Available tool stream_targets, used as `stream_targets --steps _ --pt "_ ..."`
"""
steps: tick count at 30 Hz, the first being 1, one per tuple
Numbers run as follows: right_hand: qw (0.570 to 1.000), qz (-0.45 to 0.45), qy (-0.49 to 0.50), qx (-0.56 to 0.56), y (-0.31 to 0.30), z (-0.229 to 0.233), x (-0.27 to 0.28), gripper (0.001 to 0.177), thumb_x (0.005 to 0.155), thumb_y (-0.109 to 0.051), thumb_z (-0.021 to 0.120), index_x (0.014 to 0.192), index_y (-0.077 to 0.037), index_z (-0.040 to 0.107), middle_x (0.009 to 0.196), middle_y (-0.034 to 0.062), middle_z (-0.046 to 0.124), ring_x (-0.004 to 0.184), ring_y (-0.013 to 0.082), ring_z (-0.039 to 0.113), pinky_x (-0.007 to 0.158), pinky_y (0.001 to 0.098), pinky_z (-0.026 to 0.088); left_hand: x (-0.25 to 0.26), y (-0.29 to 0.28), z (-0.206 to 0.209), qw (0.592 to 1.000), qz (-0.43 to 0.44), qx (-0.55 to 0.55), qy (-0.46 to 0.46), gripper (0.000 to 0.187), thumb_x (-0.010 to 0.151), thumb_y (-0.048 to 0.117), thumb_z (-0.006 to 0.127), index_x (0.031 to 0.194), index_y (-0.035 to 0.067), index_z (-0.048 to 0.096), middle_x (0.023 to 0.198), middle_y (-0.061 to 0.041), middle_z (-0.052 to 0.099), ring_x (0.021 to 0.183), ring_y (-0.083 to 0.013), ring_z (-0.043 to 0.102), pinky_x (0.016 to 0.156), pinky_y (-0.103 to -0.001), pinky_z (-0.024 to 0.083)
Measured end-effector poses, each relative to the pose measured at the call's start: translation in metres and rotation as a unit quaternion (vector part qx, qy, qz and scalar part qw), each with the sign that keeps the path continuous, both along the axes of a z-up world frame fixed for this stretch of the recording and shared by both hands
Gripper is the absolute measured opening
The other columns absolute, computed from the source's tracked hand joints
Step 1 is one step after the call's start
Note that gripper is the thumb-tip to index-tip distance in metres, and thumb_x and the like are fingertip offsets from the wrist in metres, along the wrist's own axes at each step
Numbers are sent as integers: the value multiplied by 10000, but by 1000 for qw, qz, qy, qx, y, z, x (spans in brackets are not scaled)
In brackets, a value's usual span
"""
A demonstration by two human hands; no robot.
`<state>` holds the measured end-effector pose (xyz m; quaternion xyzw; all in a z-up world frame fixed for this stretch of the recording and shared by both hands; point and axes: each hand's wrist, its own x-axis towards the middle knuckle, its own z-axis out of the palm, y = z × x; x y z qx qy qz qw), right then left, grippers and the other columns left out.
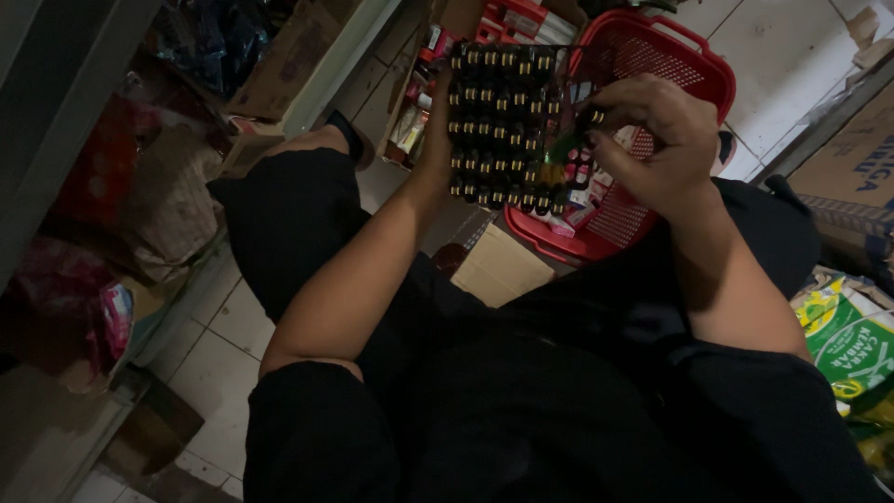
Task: The person sits on the floor and transfers small bottles from a red plastic basket into a black plastic grid tray. They handle the bottles one by one, placing them into the grid slots. Later, they handle small boxes from the basket and place them into a cardboard box.
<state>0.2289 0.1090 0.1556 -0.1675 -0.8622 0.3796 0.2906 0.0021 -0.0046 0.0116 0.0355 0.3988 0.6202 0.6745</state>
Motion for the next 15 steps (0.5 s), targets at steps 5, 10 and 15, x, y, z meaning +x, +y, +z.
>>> stream_targets --steps 5,10,15 --pt "1000 -21 -18 -5 -2 1 -4 262 1006 96 743 1260 57 689 1135 140 738 929 186 770 796 261 651 2 4 7 999 5 37 -2 792 983 692 418 1484 88 523 1361 -135 633 1202 -249 670 984 -437 590" --pt "996 -25 -59 60 -5 7 -5 310 940 56 789 1234 47 692 1156 171 727 976 222 758 804 295 622 0 -3 17 998 -17 58 32 827 960 724 417 1515 113 480 1410 -130 608 1265 -239 641 1040 -413 560" --pt "990 9 -50 133 -4 -2 -5 303 947 8 807 1225 43 693 1201 187 719 1021 254 750 852 322 643 3 2 3 999 5 48 14 854 981 709 440 1554 75 458 1462 -151 562 1296 -257 596 1069 -419 520"
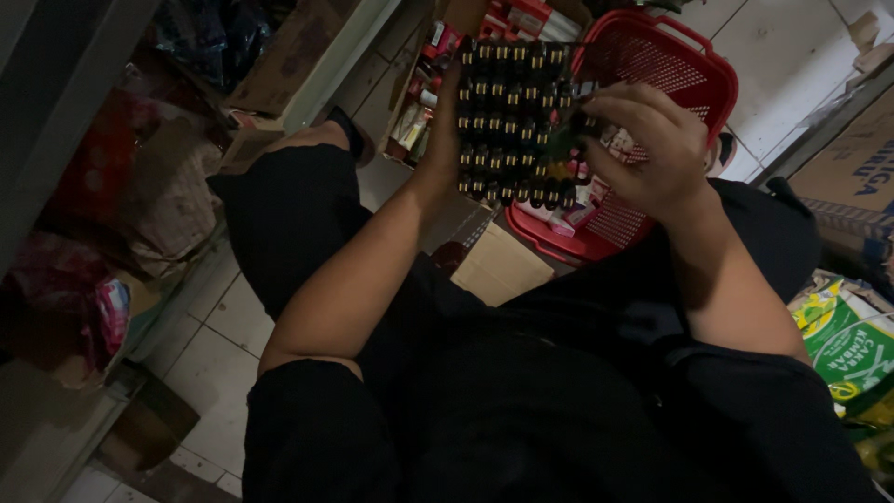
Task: The person sits on the floor and transfers small bottles from a red plastic basket into a black plastic grid tray. They handle the bottles one by one, placing them into the grid slots. Later, they handle small boxes from the basket and place them into a cardboard box.
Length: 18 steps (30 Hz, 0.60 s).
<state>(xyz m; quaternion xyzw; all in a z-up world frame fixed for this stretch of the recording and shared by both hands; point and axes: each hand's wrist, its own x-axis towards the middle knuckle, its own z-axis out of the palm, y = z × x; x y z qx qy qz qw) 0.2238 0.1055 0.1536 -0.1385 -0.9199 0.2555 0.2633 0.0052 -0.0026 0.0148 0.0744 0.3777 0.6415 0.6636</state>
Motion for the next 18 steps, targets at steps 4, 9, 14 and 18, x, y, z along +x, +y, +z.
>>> stream_targets --steps 4,9,14,18 --pt "998 51 14 36 3 -10 -3 237 992 -14 806 1190 41 688 1192 187 713 1053 265 756 827 313 661 -3 -4 -17 997 -2 -40 60 839 946 713 405 1569 153 360 1472 -104 545 1325 -229 591 1071 -405 525" --pt "995 92 -8 33 -7 1 -11 234 959 -30 806 1165 1 702 1145 170 719 901 215 724 697 308 599 -2 -1 -23 999 12 21 43 839 1023 694 447 1595 80 421 1467 -157 571 1292 -239 609 1076 -397 517" --pt "994 96 -24 44 -4 18 -13 286 1007 24 711 1270 -88 711 1182 125 709 934 206 712 742 320 592 -6 -6 3 999 2 41 -2 761 1054 656 400 1536 71 469 1387 -126 619 1193 -214 677 966 -391 601" --pt "992 93 -29 76 -5 15 -18 382 983 117 602 1292 -60 740 1166 135 724 812 179 669 631 312 518 -9 -10 3 997 23 20 -68 718 1009 637 380 1504 120 447 1381 -99 612 1200 -204 687 950 -378 632"
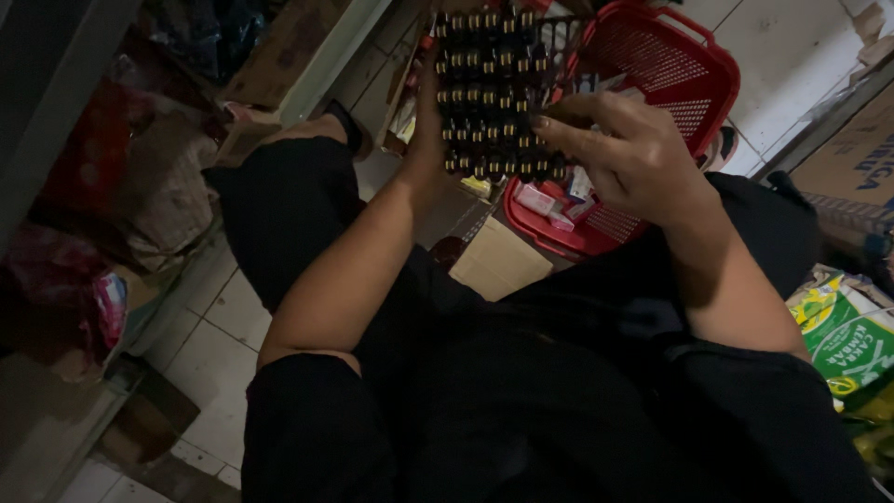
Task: The person sits on the floor and transfers small bottles from a red plastic basket into a black plastic grid tray. They handle the bottles one by one, placing them into the grid slots. Later, they handle small boxes from the basket and place them into a cardboard box.
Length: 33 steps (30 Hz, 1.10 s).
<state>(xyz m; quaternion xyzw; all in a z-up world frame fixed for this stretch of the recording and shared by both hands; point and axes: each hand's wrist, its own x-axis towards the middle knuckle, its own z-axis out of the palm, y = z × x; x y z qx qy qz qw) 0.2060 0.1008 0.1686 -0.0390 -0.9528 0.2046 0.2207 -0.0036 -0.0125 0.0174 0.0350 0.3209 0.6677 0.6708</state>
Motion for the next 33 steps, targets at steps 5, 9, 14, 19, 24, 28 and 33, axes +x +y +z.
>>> stream_targets --steps 5,9,14,19,24,28,33 --pt "999 -20 0 40 0 -3 -2 357 1011 68 616 1317 -86 715 1161 118 710 855 213 684 661 329 535 -4 10 -10 994 42 62 85 772 1031 663 485 1566 108 432 1456 -140 583 1279 -240 648 1028 -417 597" --pt "996 -51 30 64 -2 -10 -7 343 991 46 619 1319 -43 663 1243 155 698 1043 280 716 852 400 585 -6 3 11 998 3 4 55 856 898 739 447 1530 164 385 1441 -111 562 1294 -259 649 990 -481 638" --pt "984 -100 137 57 0 -26 -4 366 990 100 622 1351 57 580 1357 195 662 1192 343 652 1058 496 500 -21 4 17 998 56 28 -25 850 902 752 454 1488 136 485 1439 -138 576 1300 -299 638 1033 -497 618" --pt "985 -114 123 -47 5 -50 4 374 1056 149 619 1410 30 609 1407 234 608 1264 388 647 1002 445 595 -35 16 6 985 105 68 -117 833 938 759 487 1403 72 565 1331 -173 608 1179 -343 670 951 -523 629" --pt "983 -184 -3 -11 3 -114 -10 218 981 50 693 1182 -31 668 1189 170 657 1090 322 659 862 449 580 -36 19 2 977 122 90 -151 788 951 719 500 1416 84 558 1353 -154 599 1194 -332 655 949 -505 617" --pt "952 -157 -195 -178 -29 -175 -38 180 986 -81 746 1165 -87 758 878 144 672 781 304 634 654 454 521 -33 21 0 975 135 83 -157 753 963 687 510 1426 95 553 1371 -139 592 1206 -323 642 948 -491 607" --pt "954 -76 -267 -113 -55 -216 -84 244 947 -185 725 1181 -114 733 1110 172 716 1000 377 676 849 498 550 -24 29 -20 970 164 63 -166 711 977 648 523 1439 108 546 1393 -120 583 1221 -311 627 946 -473 594"
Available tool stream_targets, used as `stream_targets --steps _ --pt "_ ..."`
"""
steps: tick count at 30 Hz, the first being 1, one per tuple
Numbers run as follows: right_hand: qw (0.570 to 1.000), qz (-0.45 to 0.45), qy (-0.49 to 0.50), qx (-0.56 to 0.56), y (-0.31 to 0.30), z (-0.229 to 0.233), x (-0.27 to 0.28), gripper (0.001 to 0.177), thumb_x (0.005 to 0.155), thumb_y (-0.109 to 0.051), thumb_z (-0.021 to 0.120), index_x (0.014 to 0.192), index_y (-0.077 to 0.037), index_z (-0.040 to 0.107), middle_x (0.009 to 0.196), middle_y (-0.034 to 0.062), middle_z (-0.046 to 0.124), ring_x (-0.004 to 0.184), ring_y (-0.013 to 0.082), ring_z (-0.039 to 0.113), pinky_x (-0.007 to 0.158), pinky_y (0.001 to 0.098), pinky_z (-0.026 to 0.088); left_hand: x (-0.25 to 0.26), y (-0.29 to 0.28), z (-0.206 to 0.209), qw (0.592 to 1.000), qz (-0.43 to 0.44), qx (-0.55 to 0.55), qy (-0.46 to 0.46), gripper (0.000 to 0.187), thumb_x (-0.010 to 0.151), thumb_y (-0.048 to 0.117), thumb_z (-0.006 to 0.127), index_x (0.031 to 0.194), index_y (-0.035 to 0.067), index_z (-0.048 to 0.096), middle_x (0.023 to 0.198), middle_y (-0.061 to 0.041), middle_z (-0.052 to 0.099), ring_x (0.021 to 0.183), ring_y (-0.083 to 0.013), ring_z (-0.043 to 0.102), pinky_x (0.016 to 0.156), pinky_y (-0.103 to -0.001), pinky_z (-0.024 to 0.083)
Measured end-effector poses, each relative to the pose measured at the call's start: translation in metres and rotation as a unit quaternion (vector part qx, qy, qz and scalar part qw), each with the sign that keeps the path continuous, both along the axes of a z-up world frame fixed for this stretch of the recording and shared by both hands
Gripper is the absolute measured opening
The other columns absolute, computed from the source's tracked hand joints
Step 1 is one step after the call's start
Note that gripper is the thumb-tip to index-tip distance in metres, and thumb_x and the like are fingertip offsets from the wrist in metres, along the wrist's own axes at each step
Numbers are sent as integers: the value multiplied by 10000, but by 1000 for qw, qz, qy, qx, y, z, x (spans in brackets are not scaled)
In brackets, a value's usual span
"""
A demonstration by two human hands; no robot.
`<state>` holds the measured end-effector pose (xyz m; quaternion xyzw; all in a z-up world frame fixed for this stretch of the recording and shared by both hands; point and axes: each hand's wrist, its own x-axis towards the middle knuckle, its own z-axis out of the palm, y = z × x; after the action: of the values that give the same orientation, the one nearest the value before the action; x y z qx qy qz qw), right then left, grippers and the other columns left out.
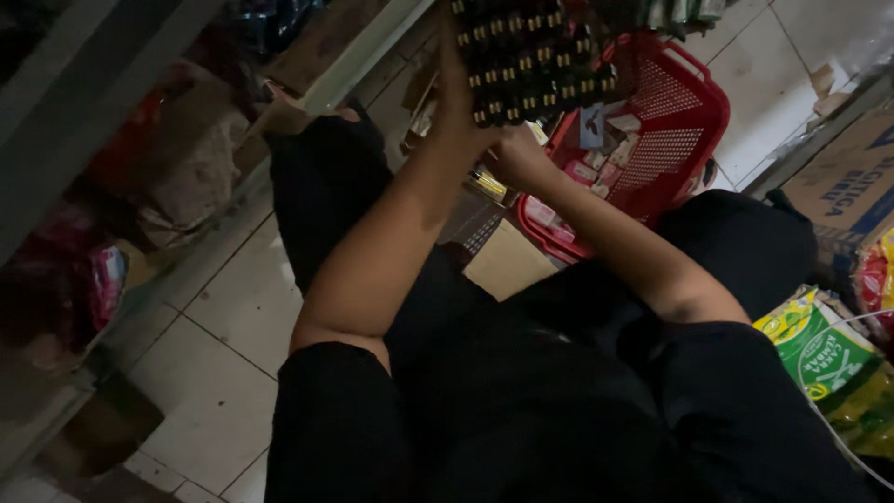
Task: The person sits on the floor and transfers small bottles from a red plastic basket into a black plastic grid tray. They handle the bottles one by one, placing them into the grid slots. Later, they handle small boxes from the basket and place them into a cardboard box.
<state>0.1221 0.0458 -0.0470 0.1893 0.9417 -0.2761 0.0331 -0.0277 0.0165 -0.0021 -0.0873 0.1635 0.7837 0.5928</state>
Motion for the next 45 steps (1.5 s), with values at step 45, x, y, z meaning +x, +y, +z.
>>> stream_targets --steps 45 --pt "998 -61 -7 -15 -2 -116 0 526 952 -327 717 1403 -90 587 1310 178 655 1158 353 641 996 480 500 16 13 -6 1000 2 22 9 800 975 694 531 1492 84 501 1398 -145 598 1237 -346 613 968 -525 573"
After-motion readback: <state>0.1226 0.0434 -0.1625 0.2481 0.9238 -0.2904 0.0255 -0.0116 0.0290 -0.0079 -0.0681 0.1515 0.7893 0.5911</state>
